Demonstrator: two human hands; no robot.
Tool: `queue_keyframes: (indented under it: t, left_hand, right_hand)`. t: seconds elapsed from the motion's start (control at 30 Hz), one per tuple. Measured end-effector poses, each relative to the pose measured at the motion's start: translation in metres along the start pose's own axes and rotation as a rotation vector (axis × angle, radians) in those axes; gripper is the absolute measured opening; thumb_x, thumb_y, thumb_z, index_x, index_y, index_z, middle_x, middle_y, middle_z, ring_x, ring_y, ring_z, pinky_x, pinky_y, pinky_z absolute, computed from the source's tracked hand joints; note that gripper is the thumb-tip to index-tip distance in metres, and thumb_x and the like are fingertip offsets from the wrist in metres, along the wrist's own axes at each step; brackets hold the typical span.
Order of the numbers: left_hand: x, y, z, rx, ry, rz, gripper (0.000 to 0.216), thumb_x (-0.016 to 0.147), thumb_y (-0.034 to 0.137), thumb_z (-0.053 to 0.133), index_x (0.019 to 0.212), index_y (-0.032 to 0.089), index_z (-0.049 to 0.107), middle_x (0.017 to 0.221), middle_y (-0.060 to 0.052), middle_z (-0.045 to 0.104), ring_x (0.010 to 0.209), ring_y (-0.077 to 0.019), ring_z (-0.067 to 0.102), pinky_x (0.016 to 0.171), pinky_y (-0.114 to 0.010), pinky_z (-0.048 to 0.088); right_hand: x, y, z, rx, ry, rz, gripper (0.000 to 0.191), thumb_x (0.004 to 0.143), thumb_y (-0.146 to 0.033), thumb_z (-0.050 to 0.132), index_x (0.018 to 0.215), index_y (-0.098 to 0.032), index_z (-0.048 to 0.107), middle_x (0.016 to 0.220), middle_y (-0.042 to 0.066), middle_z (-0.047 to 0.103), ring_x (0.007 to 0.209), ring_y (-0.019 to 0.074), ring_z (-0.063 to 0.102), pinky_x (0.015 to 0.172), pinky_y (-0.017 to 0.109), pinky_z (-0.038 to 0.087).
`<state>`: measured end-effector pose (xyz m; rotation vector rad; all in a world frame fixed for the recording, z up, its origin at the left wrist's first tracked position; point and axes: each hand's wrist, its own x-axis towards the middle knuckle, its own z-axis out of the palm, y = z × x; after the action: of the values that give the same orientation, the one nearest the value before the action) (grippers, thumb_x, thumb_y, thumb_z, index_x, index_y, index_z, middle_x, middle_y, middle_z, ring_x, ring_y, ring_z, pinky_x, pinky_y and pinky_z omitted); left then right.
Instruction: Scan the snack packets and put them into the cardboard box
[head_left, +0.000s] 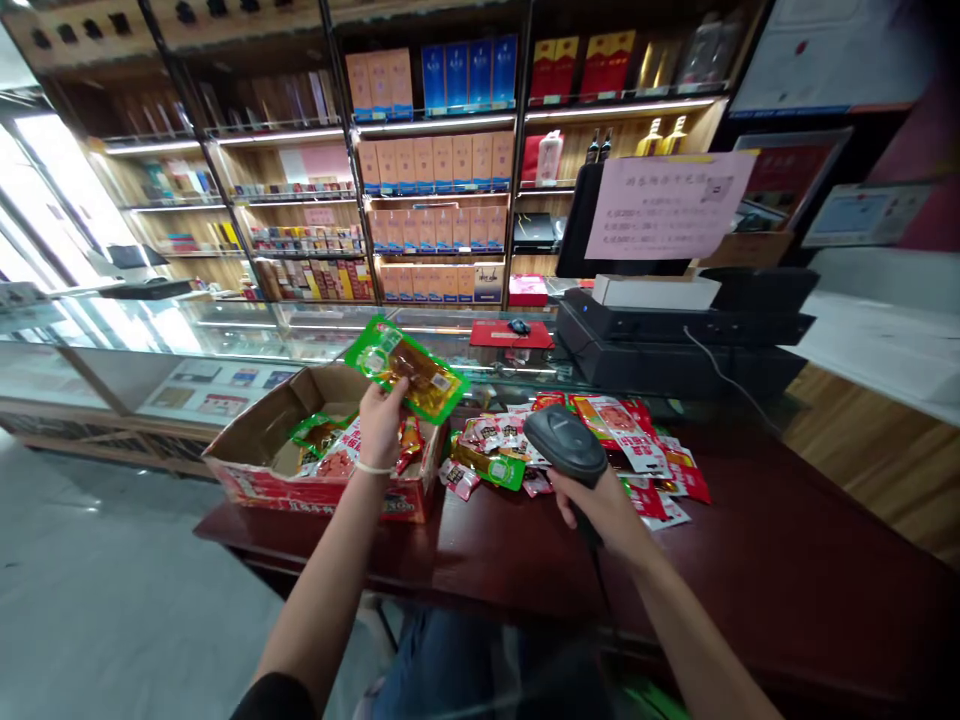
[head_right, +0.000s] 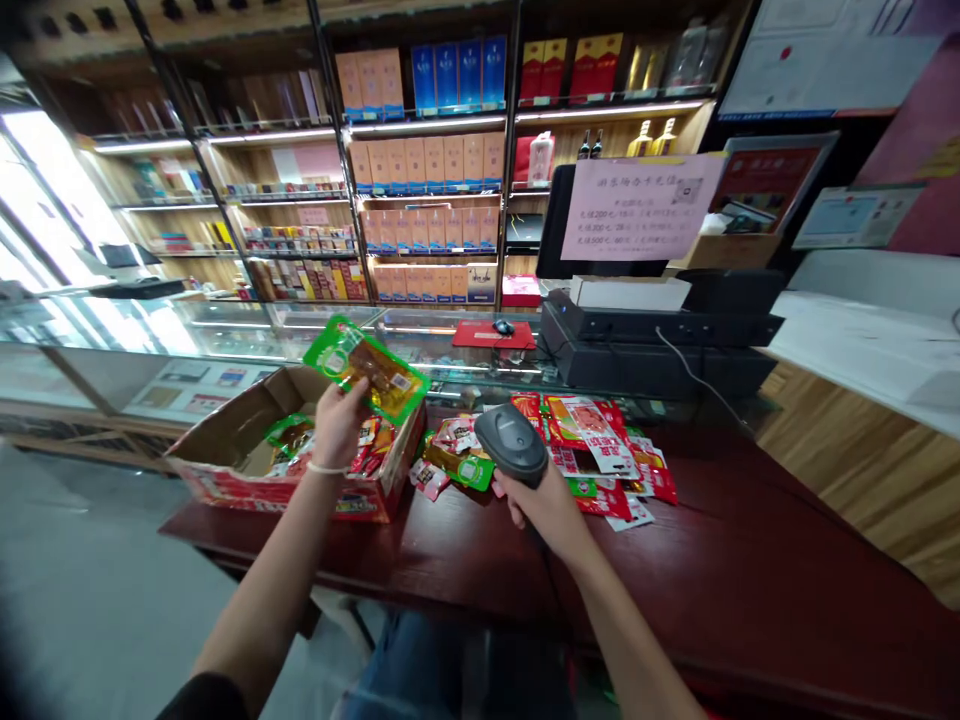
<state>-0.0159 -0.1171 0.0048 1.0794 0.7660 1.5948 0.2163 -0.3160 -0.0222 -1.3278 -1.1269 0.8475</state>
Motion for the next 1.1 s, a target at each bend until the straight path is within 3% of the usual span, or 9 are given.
queue_keyframes:
  t: [0.13, 0.2, 0.37, 0.47, 0.57, 0.7, 0.87, 0.97, 1.1]
  left_hand:
    - [0.027, 0.024, -0.053, 0.599, 0.150, 0.335, 0.028, 0.083, 0.040, 0.063, 0.101, 0.018, 0.065, 0.094, -0.007, 0.073, 0.089, -0.0221, 0.068, 0.080, -0.033, 0.053]
    - [0.035, 0.027, -0.075, 0.957, 0.116, 0.454, 0.026, 0.086, 0.034, 0.057, 0.104, 0.019, 0.068, 0.105, -0.010, 0.073, 0.102, -0.0267, 0.067, 0.089, -0.037, 0.051]
    - [0.042, 0.000, -0.108, 1.507, -0.386, 0.339, 0.032, 0.076, 0.020, 0.057, 0.103, 0.023, 0.073, 0.107, -0.011, 0.075, 0.104, -0.0284, 0.068, 0.096, -0.040, 0.050]
    - [0.045, -0.014, -0.115, 1.599, -0.425, 0.272, 0.036, 0.080, 0.022, 0.052, 0.109, 0.022, 0.073, 0.103, -0.011, 0.077, 0.096, -0.0291, 0.071, 0.087, -0.039, 0.054]
    - [0.045, -0.011, -0.110, 1.563, -0.339, 0.360, 0.038, 0.084, 0.027, 0.049, 0.113, 0.020, 0.072, 0.108, -0.013, 0.076, 0.097, -0.0305, 0.071, 0.086, -0.040, 0.054]
    - [0.031, 0.008, -0.072, 1.491, -0.351, 0.380, 0.043, 0.091, 0.038, 0.045, 0.121, 0.019, 0.069, 0.115, -0.013, 0.074, 0.106, -0.0313, 0.069, 0.093, -0.041, 0.052]
    - [-0.013, 0.011, 0.018, 1.299, -0.507, 0.500, 0.039, 0.095, 0.036, 0.045, 0.122, 0.020, 0.068, 0.119, -0.009, 0.073, 0.108, -0.0269, 0.068, 0.097, -0.037, 0.051]
    - [-0.039, -0.015, 0.073, 1.164, -0.616, 0.579, 0.033, 0.095, 0.031, 0.047, 0.120, 0.020, 0.067, 0.118, -0.008, 0.073, 0.108, -0.0254, 0.068, 0.097, -0.037, 0.051]
    - [-0.064, -0.075, 0.134, 0.991, -0.754, 0.632, 0.030, 0.097, 0.026, 0.047, 0.121, 0.018, 0.065, 0.120, -0.010, 0.071, 0.112, -0.0243, 0.066, 0.100, -0.038, 0.051]
  right_hand:
    - [0.007, 0.005, 0.006, 0.072, 0.016, 0.006, 0.042, 0.074, -0.056, 0.076, 0.065, -0.021, 0.055, 0.045, -0.003, 0.052, 0.034, 0.0105, 0.044, 0.036, 0.024, 0.036]
    - [0.011, 0.006, 0.011, 0.109, 0.014, 0.022, 0.042, 0.075, -0.056, 0.076, 0.064, -0.020, 0.055, 0.045, -0.003, 0.052, 0.035, 0.0099, 0.044, 0.037, 0.023, 0.036]
    - [0.020, 0.011, 0.016, 0.231, 0.019, 0.065, 0.039, 0.074, -0.051, 0.078, 0.067, -0.019, 0.057, 0.049, -0.004, 0.051, 0.036, 0.0087, 0.044, 0.035, 0.021, 0.035]
    - [0.024, 0.012, 0.012, 0.246, 0.034, 0.054, 0.039, 0.075, -0.049, 0.078, 0.063, -0.019, 0.055, 0.050, -0.004, 0.051, 0.037, 0.0086, 0.046, 0.035, 0.021, 0.036]
    - [0.027, 0.008, 0.000, 0.268, 0.078, 0.026, 0.038, 0.076, -0.047, 0.077, 0.063, -0.019, 0.054, 0.049, -0.005, 0.050, 0.036, 0.0079, 0.045, 0.035, 0.020, 0.037]
    - [0.035, 0.005, -0.029, 0.275, 0.163, 0.020, 0.034, 0.074, -0.047, 0.077, 0.072, -0.020, 0.056, 0.050, -0.006, 0.051, 0.036, 0.0086, 0.045, 0.034, 0.020, 0.039]
    - [0.042, 0.008, -0.077, 0.254, 0.272, -0.013, 0.034, 0.075, -0.044, 0.077, 0.066, -0.021, 0.055, 0.049, -0.006, 0.052, 0.035, 0.0084, 0.046, 0.033, 0.020, 0.039]
    - [0.043, 0.011, -0.109, 0.250, 0.327, -0.011, 0.035, 0.076, -0.044, 0.076, 0.061, -0.020, 0.054, 0.047, -0.005, 0.051, 0.036, 0.0083, 0.046, 0.033, 0.020, 0.039]
    - [0.046, 0.024, -0.155, 0.234, 0.346, -0.031, 0.036, 0.079, -0.043, 0.073, 0.060, -0.021, 0.053, 0.043, -0.004, 0.051, 0.035, 0.0091, 0.045, 0.034, 0.020, 0.039]
